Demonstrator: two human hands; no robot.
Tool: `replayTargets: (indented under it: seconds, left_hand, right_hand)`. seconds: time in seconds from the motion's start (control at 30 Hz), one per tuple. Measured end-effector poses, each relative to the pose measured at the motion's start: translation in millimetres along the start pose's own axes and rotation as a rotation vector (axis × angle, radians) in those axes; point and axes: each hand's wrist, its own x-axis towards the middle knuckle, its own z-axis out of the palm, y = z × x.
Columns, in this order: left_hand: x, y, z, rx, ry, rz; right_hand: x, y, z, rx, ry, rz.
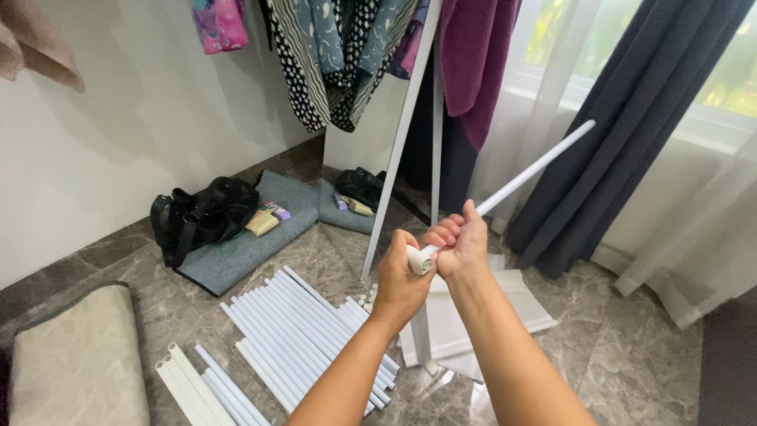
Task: The person assembles a white plastic furniture frame by inserting rods into connectors and attaching a white fabric panel. They repeatedly connect and disconnect parts, organize components on the floor, and adjust the frame structure.
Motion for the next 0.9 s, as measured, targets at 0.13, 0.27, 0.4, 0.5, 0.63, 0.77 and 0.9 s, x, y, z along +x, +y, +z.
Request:
replayTargets:
  seconds: [0.13,0.27,0.4,0.5,0.63,0.77,0.9]
  left_hand:
    - [0,3,-7,-0.171,0.013,-0.060]
    - [1,8,-10,-0.420,0.009,-0.268]
    - [-1,12,-14,-0.101,0.068,-0.046]
    - [-4,11,-18,0.097,0.068,0.088]
    - [-5,9,-27,0.189,0.020,0.329]
    - [-4,7,-24,0.066,0.039,0.232]
    - [-3,7,-18,-0.069,0.123,0.135]
  right_hand:
    - [-11,7,8,0.036,-0.206,-0.024]
    - [-20,12,13,0.091,-0.325,-0.020]
    - [-16,16,20,0.030,-0.205,-0.046]
    - [-5,19,19,-0.008,0.107,-0.059]
    - [9,19,18,-0.147,0.229,-0.085]
    - [21,18,9,-0.127,0.194,-0.059]
    - [22,26,0,-0.034,-0.013,-0.077]
